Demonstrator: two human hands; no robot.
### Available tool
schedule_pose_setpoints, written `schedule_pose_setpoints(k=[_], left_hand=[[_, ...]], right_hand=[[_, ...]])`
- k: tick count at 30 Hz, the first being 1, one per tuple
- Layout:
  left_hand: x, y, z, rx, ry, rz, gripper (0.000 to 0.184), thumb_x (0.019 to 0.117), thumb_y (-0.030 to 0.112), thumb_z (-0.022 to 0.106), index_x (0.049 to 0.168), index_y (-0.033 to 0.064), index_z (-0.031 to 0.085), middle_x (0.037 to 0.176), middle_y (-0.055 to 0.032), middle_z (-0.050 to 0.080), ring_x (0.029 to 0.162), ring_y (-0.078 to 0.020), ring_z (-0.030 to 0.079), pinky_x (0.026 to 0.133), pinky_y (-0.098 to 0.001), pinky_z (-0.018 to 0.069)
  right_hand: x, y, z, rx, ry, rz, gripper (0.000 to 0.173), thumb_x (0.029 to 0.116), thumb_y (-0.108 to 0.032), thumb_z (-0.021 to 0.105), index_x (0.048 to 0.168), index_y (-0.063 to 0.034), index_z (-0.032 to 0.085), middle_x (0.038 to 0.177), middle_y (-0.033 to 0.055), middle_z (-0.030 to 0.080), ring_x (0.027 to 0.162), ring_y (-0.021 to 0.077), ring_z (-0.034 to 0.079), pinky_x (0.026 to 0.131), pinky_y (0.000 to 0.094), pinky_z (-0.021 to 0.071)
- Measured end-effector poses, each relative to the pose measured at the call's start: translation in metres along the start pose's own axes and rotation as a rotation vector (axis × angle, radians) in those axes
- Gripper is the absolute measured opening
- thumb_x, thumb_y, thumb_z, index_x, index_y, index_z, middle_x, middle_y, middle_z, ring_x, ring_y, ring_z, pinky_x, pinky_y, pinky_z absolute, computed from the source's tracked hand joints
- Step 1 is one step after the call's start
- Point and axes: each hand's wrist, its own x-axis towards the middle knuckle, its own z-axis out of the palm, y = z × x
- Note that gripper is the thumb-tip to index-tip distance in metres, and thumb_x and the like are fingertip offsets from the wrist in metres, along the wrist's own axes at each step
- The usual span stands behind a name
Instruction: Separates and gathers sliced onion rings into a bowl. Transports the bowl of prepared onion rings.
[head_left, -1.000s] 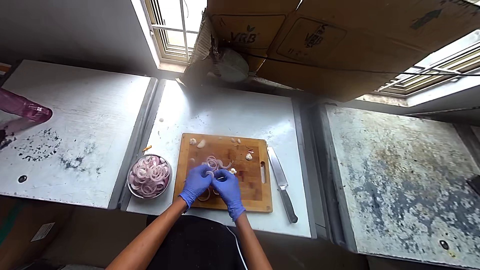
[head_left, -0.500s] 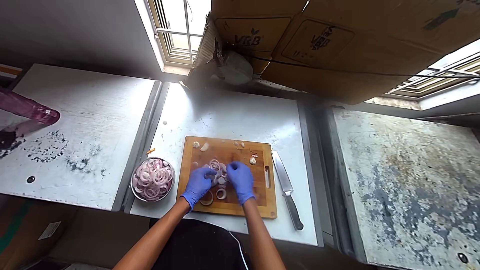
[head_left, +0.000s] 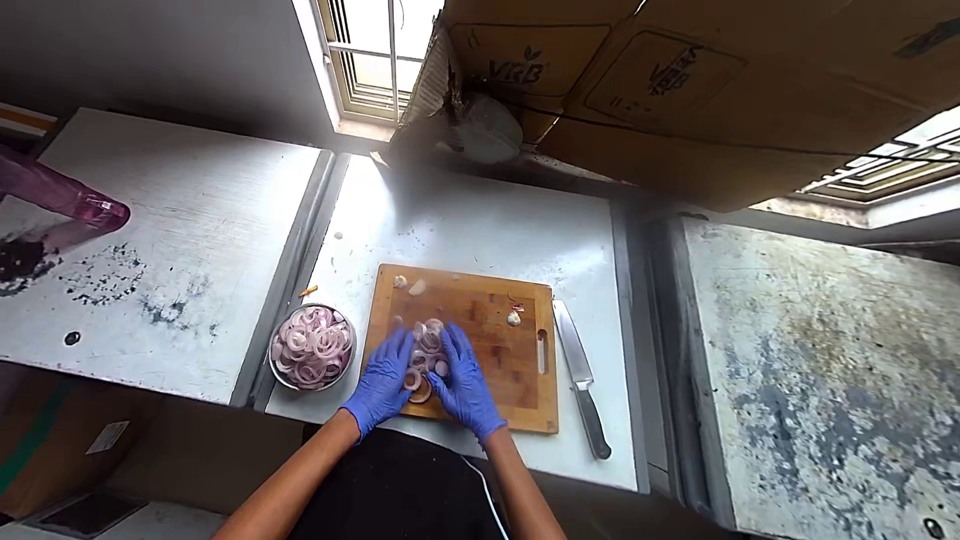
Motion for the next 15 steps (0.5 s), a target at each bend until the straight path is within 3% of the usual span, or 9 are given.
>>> schedule_pose_setpoints(k=[3,4,7,9,10,12,13,15], left_hand=[[0.012,0.01,-0.018,0.129,-0.045,-0.137,0.116,0.0724,0.029,0.091,0.165,0.015,0.022,0.162,-0.0245,0.031,0.137,-0.047,0.044,0.107,-0.0556,0.0445],[0.018,0.012,-0.025,0.129,-0.063,-0.167,0.113,0.0736,0.028,0.091,0.164,0.0165,0.025,0.158,-0.0261,0.036,0.134,-0.048,0.047,0.105,-0.056,0.0477],[0.038,0.013,-0.032,0.051,-0.146,-0.126,0.093,0.0856,0.022,0.083,0.162,0.0183,0.03,0.148,-0.0259,0.046,0.125,-0.0429,0.058,0.1,-0.054,0.0542],[0.048,0.014,-0.033,0.006,-0.198,-0.091,0.077,0.0937,0.019,0.073,0.16,0.0145,0.035,0.145,-0.0231,0.051,0.123,-0.0398,0.061,0.101,-0.0547,0.0529],[0.052,0.015,-0.034,-0.014,-0.204,-0.09,0.069,0.0958,0.019,0.07,0.157,0.0121,0.039,0.144,-0.0217,0.053,0.123,-0.0386,0.061,0.102,-0.0549,0.052],[0.056,0.016,-0.035,-0.031,-0.195,-0.089,0.054,0.0975,0.016,0.066,0.148,0.0073,0.049,0.14,-0.0212,0.056,0.123,-0.038,0.061,0.103,-0.0548,0.0512],[0.056,0.017,-0.034,-0.037,-0.187,-0.081,0.046,0.0988,0.013,0.063,0.143,0.0058,0.053,0.138,-0.0212,0.057,0.123,-0.038,0.061,0.103,-0.0543,0.0508],[0.057,0.018,-0.03,-0.051,-0.14,-0.066,0.038,0.101,0.008,0.056,0.139,0.0054,0.058,0.134,-0.0203,0.061,0.124,-0.0362,0.061,0.105,-0.0522,0.0495]], right_hand=[[-0.018,0.002,-0.008,-0.192,0.084,0.052,0.123,0.0691,-0.087,0.064,0.154,0.0,0.042,0.162,0.0248,0.036,0.152,0.039,0.031,0.125,0.0575,0.0228],[-0.02,0.001,-0.009,-0.252,0.055,0.05,0.128,0.066,-0.089,0.063,0.155,-0.0004,0.041,0.161,0.0255,0.036,0.151,0.0402,0.032,0.123,0.0596,0.023],[-0.016,0.003,-0.002,-0.394,0.03,0.005,0.108,0.0777,-0.089,0.049,0.155,-0.0127,0.047,0.157,0.0202,0.045,0.143,0.0407,0.044,0.115,0.0628,0.0323],[-0.001,0.002,0.001,-0.372,-0.003,-0.005,0.076,0.0926,-0.069,0.05,0.153,-0.0235,0.051,0.151,0.0201,0.051,0.134,0.0429,0.051,0.107,0.0619,0.0406],[0.009,0.002,0.002,-0.339,-0.014,-0.012,0.06,0.0965,-0.052,0.055,0.15,-0.0249,0.055,0.145,0.0219,0.055,0.128,0.0436,0.055,0.104,0.0604,0.0444],[0.029,0.002,0.006,-0.293,0.072,-0.059,0.041,0.0916,-0.018,0.064,0.132,-0.0176,0.07,0.117,0.0237,0.067,0.105,0.0415,0.066,0.089,0.0541,0.055],[0.035,0.001,0.007,-0.303,0.099,-0.069,0.036,0.089,-0.009,0.064,0.123,-0.0142,0.073,0.106,0.0234,0.069,0.097,0.0398,0.069,0.083,0.0515,0.0579],[0.041,-0.001,0.006,-0.364,0.079,-0.053,0.03,0.0911,-0.004,0.061,0.117,-0.0108,0.075,0.098,0.0219,0.07,0.088,0.0365,0.072,0.075,0.048,0.0603]])
